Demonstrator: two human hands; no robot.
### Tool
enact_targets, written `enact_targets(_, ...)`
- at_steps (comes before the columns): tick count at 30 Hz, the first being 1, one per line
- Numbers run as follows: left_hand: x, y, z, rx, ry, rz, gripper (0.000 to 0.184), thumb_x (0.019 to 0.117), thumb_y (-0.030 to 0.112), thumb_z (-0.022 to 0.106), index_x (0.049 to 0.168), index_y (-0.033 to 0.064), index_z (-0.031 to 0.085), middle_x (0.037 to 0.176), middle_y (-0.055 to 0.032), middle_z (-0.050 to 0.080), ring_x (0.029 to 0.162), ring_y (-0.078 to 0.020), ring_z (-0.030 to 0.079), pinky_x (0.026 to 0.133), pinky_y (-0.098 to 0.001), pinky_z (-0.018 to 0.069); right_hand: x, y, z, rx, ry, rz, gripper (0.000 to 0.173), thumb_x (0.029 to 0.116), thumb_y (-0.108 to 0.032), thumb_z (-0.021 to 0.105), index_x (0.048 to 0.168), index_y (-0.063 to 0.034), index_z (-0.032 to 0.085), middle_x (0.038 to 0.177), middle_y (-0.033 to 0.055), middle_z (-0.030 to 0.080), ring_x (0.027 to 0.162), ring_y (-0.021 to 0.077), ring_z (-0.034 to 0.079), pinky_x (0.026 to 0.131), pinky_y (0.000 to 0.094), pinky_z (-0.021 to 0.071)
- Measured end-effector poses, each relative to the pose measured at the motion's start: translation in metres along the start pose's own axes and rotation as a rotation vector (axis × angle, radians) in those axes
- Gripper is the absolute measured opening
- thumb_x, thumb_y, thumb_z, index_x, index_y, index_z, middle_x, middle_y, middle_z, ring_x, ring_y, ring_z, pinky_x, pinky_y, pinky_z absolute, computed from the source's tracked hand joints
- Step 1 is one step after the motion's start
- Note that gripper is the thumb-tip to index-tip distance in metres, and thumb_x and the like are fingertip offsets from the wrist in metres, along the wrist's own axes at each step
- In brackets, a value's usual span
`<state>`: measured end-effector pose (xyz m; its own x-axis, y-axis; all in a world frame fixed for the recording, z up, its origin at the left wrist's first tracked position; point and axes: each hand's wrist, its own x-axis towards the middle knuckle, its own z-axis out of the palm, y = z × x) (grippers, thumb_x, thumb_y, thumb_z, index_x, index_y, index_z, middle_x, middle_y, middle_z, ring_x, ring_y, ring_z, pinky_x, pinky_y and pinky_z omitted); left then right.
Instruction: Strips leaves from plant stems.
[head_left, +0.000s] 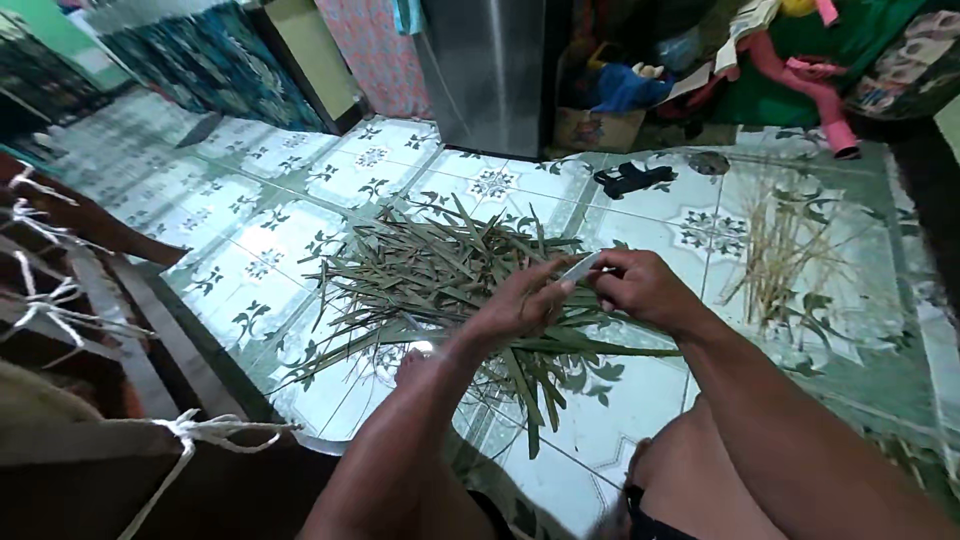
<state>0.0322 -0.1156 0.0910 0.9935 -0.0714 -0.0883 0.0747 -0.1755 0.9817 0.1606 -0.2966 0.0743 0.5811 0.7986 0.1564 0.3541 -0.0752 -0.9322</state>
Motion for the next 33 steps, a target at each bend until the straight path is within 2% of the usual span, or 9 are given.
enact_targets(4, 0.003, 0.000, 0.001, -0.167, 0.121, -0.079, 0.040, 0.1085, 0.021, 0.045, 0.147, 0.0097, 0.050, 0.069, 0.0004, 0.055, 0.051, -0.0062, 0.050, 0.048, -0.0202, 0.0451, 0.004, 0.001, 0.009, 0.008, 0.008, -0.035, 0.014, 0.0984, -0.014, 0.060, 0.101, -0.0051, 0.071, 0.085, -0.0013, 0.066, 0.060, 0.0005, 0.057, 0.056, 0.0190, 0.0514)
enact_targets(13, 0.001, 0.007, -0.026, -0.272, 0.373, 0.017, 0.040, 0.1095, 0.028, 0.040, 0.146, 0.0144, 0.050, 0.065, 0.0027, 0.050, 0.046, -0.0057, 0.046, 0.043, -0.0202, 0.0437, 0.007, 0.001, 0.000, 0.037, -0.064, 0.046, 0.014, 0.1004, -0.013, 0.062, 0.105, -0.0027, 0.071, 0.077, 0.0008, 0.066, 0.057, 0.0041, 0.058, 0.056, 0.0209, 0.0523)
enact_targets(16, 0.003, 0.002, -0.026, -0.271, 0.349, 0.035, 0.041, 0.1088, 0.028, 0.040, 0.146, 0.0147, 0.050, 0.063, 0.0033, 0.050, 0.045, -0.0059, 0.047, 0.042, -0.0211, 0.0447, 0.006, 0.000, 0.001, 0.037, -0.032, 0.009, 0.013, 0.0992, -0.013, 0.063, 0.100, -0.0039, 0.073, 0.083, 0.0008, 0.066, 0.058, 0.0034, 0.057, 0.055, 0.0203, 0.0521)
enact_targets(20, 0.006, -0.001, -0.001, -0.192, 0.167, -0.040, 0.038, 0.1082, 0.022, 0.044, 0.141, 0.0082, 0.054, 0.065, 0.0026, 0.052, 0.049, -0.0048, 0.047, 0.046, -0.0196, 0.0430, 0.005, -0.002, 0.004, 0.070, -0.027, -0.013, 0.013, 0.0994, -0.012, 0.060, 0.092, -0.0047, 0.069, 0.070, -0.0019, 0.061, 0.053, 0.0025, 0.053, 0.051, 0.0194, 0.0481)
enact_targets(22, 0.004, 0.007, -0.006, -0.242, 0.205, -0.016, 0.038, 0.1079, 0.021, 0.043, 0.142, 0.0084, 0.055, 0.062, 0.0047, 0.051, 0.046, -0.0030, 0.046, 0.044, -0.0184, 0.0419, 0.004, 0.000, -0.001, 0.073, -0.058, -0.035, 0.014, 0.1002, -0.013, 0.060, 0.095, -0.0051, 0.070, 0.072, -0.0023, 0.061, 0.053, 0.0023, 0.051, 0.051, 0.0194, 0.0468)
enact_targets(25, -0.006, 0.014, -0.028, -0.346, 0.297, 0.062, 0.040, 0.1077, 0.029, 0.042, 0.143, 0.0150, 0.052, 0.059, 0.0070, 0.046, 0.042, -0.0021, 0.043, 0.040, -0.0176, 0.0409, 0.002, 0.003, -0.007, 0.049, -0.094, -0.094, 0.018, 0.1006, -0.014, 0.058, 0.101, -0.0053, 0.074, 0.087, -0.0017, 0.065, 0.058, 0.0005, 0.052, 0.053, 0.0177, 0.0469)
enact_targets(27, -0.011, 0.008, -0.032, -0.355, 0.251, 0.059, 0.042, 0.1066, 0.033, 0.046, 0.146, 0.0181, 0.051, 0.057, 0.0059, 0.047, 0.042, -0.0033, 0.045, 0.041, -0.0185, 0.0422, 0.001, 0.006, -0.008, 0.016, -0.101, -0.136, 0.020, 0.1012, -0.014, 0.057, 0.100, -0.0042, 0.074, 0.087, -0.0011, 0.064, 0.059, -0.0006, 0.052, 0.054, 0.0157, 0.0469)
enact_targets(30, -0.013, 0.010, -0.026, -0.249, 0.176, 0.006, 0.045, 0.1056, 0.024, 0.044, 0.148, 0.0118, 0.050, 0.059, 0.0055, 0.050, 0.044, -0.0030, 0.045, 0.042, -0.0179, 0.0405, 0.001, 0.007, -0.010, -0.067, -0.109, -0.201, 0.021, 0.1009, -0.016, 0.056, 0.096, -0.0050, 0.074, 0.087, -0.0016, 0.064, 0.065, -0.0014, 0.054, 0.059, 0.0155, 0.0476)
enact_targets(33, -0.019, 0.020, -0.041, -0.276, 0.283, 0.069, 0.041, 0.1058, 0.026, 0.042, 0.141, 0.0110, 0.055, 0.058, 0.0086, 0.047, 0.043, -0.0010, 0.043, 0.041, -0.0169, 0.0398, -0.001, 0.006, -0.013, -0.095, -0.126, -0.214, 0.021, 0.1006, -0.015, 0.057, 0.100, -0.0060, 0.075, 0.087, -0.0023, 0.064, 0.066, -0.0012, 0.054, 0.059, 0.0160, 0.0473)
